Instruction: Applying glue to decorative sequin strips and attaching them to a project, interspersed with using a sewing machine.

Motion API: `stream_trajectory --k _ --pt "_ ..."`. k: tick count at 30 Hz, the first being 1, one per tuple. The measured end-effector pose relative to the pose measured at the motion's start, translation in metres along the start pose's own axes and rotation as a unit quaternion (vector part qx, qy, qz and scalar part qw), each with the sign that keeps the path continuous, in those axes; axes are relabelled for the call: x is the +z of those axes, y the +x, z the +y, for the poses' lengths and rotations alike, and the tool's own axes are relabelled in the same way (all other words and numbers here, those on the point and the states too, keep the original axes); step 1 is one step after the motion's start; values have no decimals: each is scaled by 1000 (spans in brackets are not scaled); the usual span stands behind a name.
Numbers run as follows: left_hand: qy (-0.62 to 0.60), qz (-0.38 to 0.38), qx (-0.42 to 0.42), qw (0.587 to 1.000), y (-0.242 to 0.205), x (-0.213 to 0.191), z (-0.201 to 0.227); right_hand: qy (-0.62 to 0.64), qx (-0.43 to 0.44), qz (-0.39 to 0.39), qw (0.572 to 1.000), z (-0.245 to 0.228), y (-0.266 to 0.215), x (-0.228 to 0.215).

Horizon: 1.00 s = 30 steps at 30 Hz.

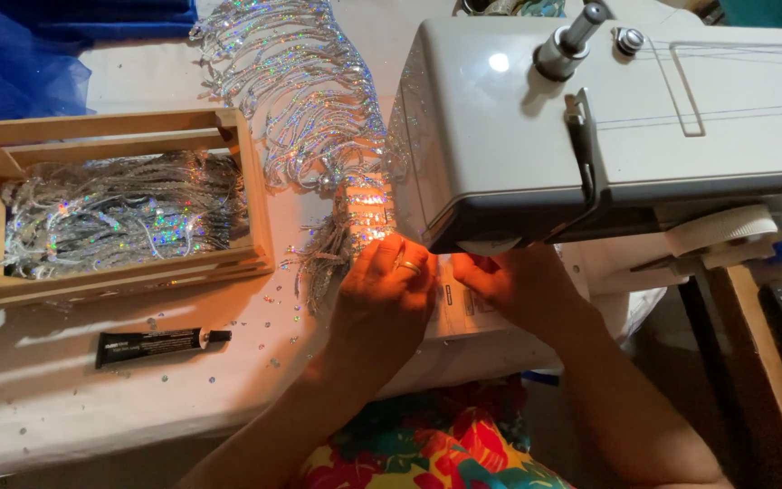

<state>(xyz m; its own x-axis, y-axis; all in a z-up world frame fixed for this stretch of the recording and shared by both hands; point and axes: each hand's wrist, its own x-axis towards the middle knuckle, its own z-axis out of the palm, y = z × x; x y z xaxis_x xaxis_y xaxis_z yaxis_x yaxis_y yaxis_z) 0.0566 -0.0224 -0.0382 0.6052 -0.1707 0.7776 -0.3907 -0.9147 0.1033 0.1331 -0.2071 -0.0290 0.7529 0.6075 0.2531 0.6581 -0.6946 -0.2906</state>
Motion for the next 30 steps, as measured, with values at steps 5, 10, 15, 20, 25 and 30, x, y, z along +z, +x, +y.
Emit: stream_trajectory --k 5,10,15,20,25,30 --pt "-5 -1 3 1000 -2 3 0 -28 8 -13 999 -17 8 -8" --pt "-12 4 -5 1000 2 -2 0 66 71 -10 995 -16 0 -14" --pt "-19 -5 7 1000 2 -1 -1 112 80 29 990 -25 6 -17" --pt "-8 -9 0 1000 4 -2 1 -56 6 29 998 -22 13 -13" --pt "1 -15 -4 1000 5 -2 2 -55 41 26 997 -20 19 -12" --pt "-8 -7 -8 1000 8 -3 3 -41 71 -1 997 -25 25 -15"
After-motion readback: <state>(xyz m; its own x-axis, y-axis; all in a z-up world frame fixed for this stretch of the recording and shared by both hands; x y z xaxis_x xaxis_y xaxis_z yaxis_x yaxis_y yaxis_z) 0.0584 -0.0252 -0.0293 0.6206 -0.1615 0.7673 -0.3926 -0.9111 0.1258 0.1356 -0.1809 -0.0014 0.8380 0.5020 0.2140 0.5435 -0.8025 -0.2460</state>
